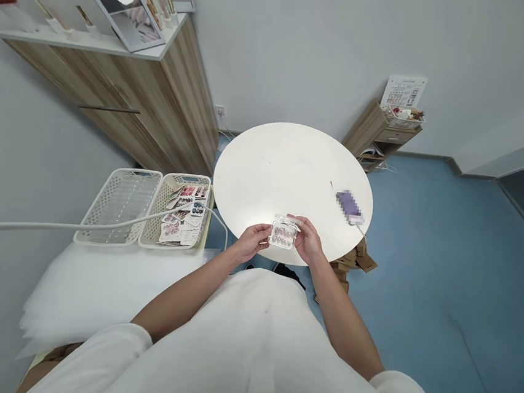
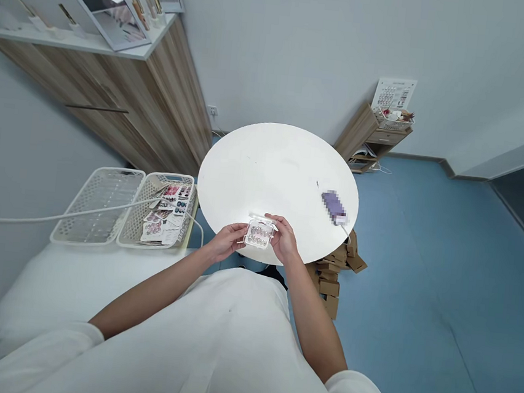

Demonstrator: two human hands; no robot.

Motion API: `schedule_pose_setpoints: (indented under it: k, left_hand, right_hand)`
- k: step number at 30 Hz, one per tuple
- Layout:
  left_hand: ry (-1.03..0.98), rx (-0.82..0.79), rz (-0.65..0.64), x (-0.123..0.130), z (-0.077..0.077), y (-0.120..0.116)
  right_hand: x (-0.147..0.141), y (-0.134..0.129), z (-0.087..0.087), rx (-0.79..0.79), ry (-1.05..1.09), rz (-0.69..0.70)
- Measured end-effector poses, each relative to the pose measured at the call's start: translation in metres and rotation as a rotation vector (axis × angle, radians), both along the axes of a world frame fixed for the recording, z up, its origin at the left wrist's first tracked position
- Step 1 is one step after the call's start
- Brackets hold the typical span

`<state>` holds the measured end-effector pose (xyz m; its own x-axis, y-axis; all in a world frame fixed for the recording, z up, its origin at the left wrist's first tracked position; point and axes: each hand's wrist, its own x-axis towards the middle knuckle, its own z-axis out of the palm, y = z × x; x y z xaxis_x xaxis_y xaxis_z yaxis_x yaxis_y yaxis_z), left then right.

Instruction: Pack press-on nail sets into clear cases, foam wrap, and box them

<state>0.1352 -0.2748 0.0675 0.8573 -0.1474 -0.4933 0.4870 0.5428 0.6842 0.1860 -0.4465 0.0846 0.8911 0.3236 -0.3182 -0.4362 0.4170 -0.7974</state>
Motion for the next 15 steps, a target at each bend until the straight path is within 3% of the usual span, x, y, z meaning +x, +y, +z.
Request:
schedule_pose_setpoints:
  k: [15]
  left_hand:
    - [0.014, -0.041, 0.117, 0.011, 0.001, -0.019]
  right_hand:
    - [-0.011, -0.016, 0.000, -0.009, 0.130, 0.068]
